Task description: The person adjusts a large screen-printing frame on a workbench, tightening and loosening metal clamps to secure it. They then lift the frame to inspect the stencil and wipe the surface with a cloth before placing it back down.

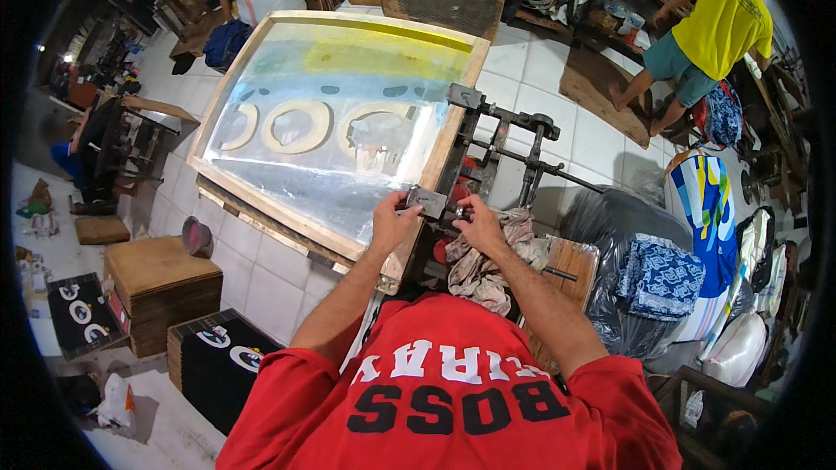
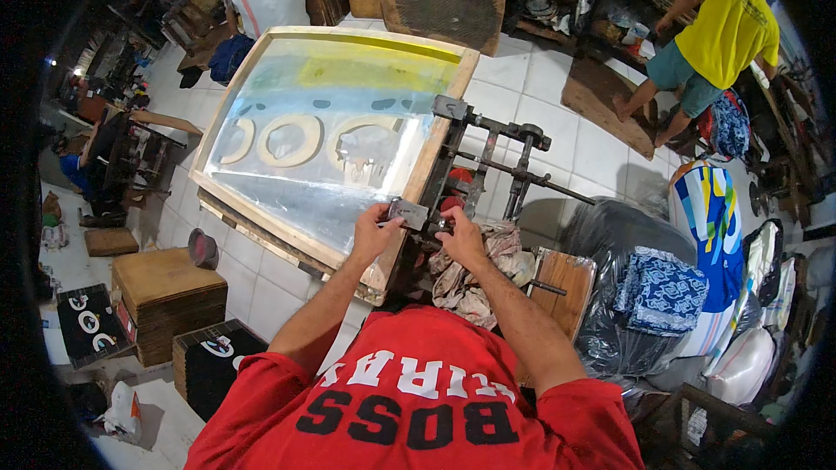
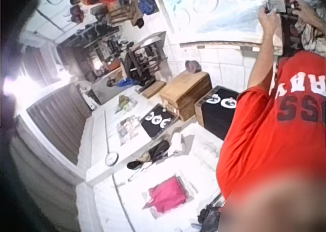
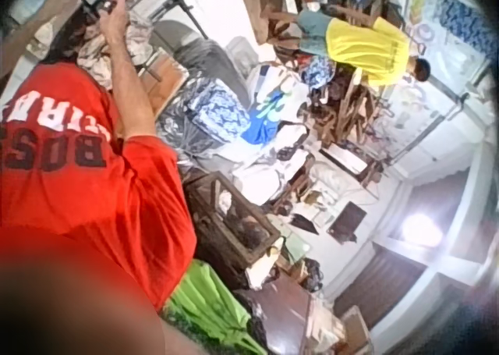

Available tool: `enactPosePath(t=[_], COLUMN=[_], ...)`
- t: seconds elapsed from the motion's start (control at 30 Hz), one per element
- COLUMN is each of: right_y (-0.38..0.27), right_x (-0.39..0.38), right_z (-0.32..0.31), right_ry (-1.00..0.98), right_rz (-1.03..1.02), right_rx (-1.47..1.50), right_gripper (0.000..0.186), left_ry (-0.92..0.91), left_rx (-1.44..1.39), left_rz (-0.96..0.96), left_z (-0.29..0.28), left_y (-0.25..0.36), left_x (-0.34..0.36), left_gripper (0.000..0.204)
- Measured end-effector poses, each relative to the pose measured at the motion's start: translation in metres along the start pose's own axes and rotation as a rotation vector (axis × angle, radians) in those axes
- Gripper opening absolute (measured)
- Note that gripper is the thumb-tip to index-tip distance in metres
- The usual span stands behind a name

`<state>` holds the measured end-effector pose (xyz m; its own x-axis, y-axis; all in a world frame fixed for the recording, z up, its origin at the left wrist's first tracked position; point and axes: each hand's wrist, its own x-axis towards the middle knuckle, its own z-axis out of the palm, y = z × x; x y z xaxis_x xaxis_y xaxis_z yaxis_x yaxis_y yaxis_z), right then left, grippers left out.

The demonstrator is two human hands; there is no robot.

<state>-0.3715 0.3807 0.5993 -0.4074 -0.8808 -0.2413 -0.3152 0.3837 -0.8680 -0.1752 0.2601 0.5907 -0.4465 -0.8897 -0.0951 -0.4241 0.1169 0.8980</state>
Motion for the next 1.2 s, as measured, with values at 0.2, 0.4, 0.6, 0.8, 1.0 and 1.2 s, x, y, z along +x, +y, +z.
enactPosePath(t=[0.2,0.4,0.6,0.8,1.0,1.2], right_y=[0.02,0.029,0.025,0.02,0.03,0.039], right_x=[0.012,0.026,0.032,0.034,0.032,0.029], right_z=[0.004,-0.002,-0.007,-0.011,-0.007,0.005], right_ry=[-0.048,-0.165,-0.299,-0.347,-0.369,-0.165], right_rz=[0.029,0.041,0.278,0.335,0.251,-0.001], right_rx=[0.04,0.302,0.34,0.453,0.484,0.22], right_gripper=[0.045,0.044,0.036,0.034,0.031,0.035], left_ry=[-0.063,-0.079,-0.066,0.06,0.069,0.093], left_rx=[0.026,-0.106,-0.01,0.045,-0.068,-0.092], left_rz=[-0.21,-0.202,-0.135,-0.073,-0.026,-0.051], left_z=[0.001,0.005,0.004,0.01,0.012,0.017], left_y=[-0.015,-0.027,-0.015,0.005,0.004,0.0], left_x=[0.01,0.017,0.014,-0.003,-0.005,-0.002], left_gripper=[0.026,0.026,0.033,0.053,0.056,0.052])
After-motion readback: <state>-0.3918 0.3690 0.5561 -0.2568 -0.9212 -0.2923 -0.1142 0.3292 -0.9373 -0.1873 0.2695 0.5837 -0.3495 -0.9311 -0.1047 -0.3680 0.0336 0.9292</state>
